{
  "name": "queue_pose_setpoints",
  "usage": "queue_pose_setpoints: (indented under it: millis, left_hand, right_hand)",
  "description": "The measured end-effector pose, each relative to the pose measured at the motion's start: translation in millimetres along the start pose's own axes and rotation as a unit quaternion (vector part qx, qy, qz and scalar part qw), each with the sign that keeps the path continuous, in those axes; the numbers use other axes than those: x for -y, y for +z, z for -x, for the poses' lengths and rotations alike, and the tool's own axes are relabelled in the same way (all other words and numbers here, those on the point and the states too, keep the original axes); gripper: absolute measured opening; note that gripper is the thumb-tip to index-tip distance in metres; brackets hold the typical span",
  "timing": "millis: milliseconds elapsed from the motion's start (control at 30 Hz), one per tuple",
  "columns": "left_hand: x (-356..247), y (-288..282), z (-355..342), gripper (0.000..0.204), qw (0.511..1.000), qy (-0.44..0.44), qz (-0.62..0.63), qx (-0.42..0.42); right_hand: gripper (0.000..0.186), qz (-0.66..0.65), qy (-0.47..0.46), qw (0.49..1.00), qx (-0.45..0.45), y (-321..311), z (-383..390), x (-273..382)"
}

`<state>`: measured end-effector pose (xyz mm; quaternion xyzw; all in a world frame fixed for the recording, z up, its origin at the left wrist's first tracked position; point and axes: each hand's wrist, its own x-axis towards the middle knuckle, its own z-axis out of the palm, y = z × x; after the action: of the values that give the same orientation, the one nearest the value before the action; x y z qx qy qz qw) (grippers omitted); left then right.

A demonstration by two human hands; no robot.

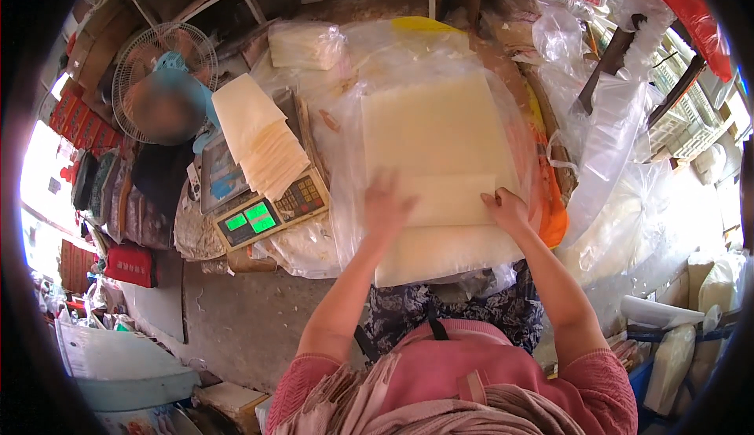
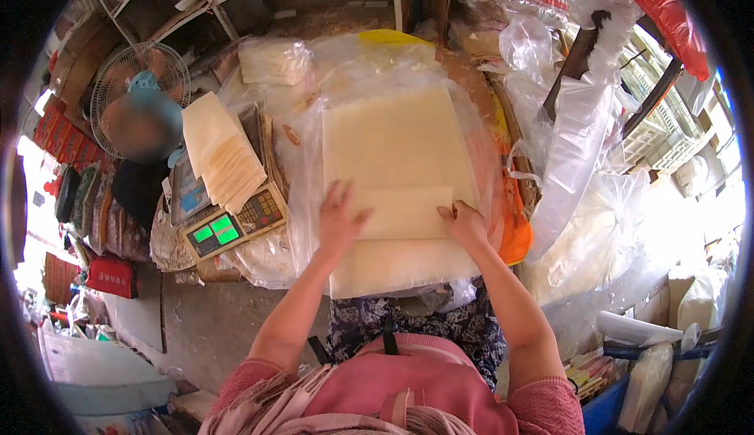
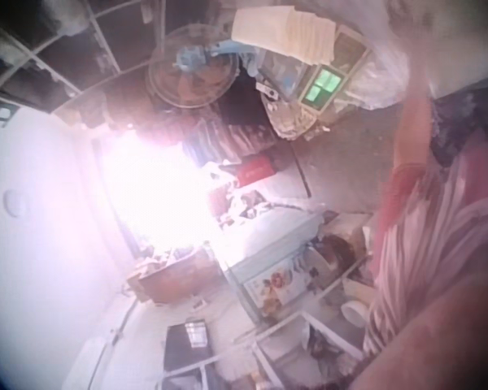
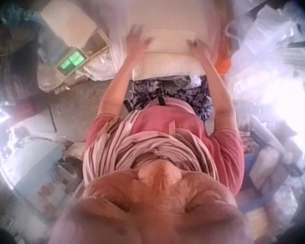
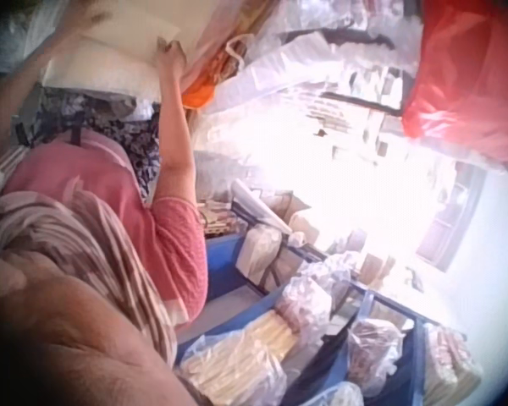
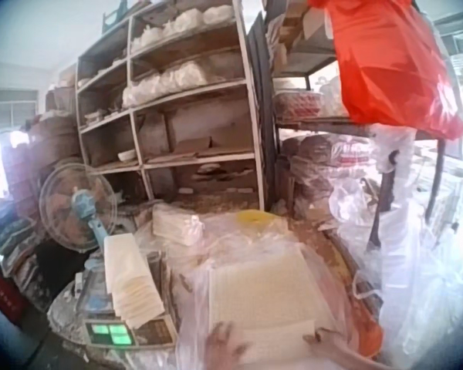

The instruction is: The person weighs stacks of thin yellow food sheets on a digital scale and organizes them into piles and plastic bags.

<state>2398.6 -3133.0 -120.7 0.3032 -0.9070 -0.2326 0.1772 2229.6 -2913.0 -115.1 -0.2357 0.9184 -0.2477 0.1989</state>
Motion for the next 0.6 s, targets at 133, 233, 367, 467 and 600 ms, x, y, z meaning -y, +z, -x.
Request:
queue_pose_setpoints:
  millis: [133,233,367,467,600]
  left_hand:
    - [12.8,37.3,7.2,0.068,0.987,0.103,-0.119,0.02]
    - [2.1,40.3,6.3,0.065,0.985,0.108,-0.134,0.017]
    - [-5.3,27.4,7.1,0.07,0.992,0.082,-0.076,0.052]
    - [10.6,40.7,39.7,0.084,0.905,-0.109,0.381,-0.153]
    - [4.5,30.8,44.4,0.085,0.814,-0.148,0.559,-0.051]
  right_hand:
    - [0.054,0.158,-0.151,0.967,-0.131,-6.5,10.7,34.8]
    - [0.054,0.244,-0.294,0.905,-0.185,12.4,8.3,13.5]
    - [0.054,0.273,-0.269,0.914,-0.136,18.7,9.3,16.3]
    - [0.052,0.262,-0.146,0.953,-0.048,28.0,41.3,59.6]
    - [0.05,0.07,-0.308,0.949,0.006,44.1,84.0,60.2]
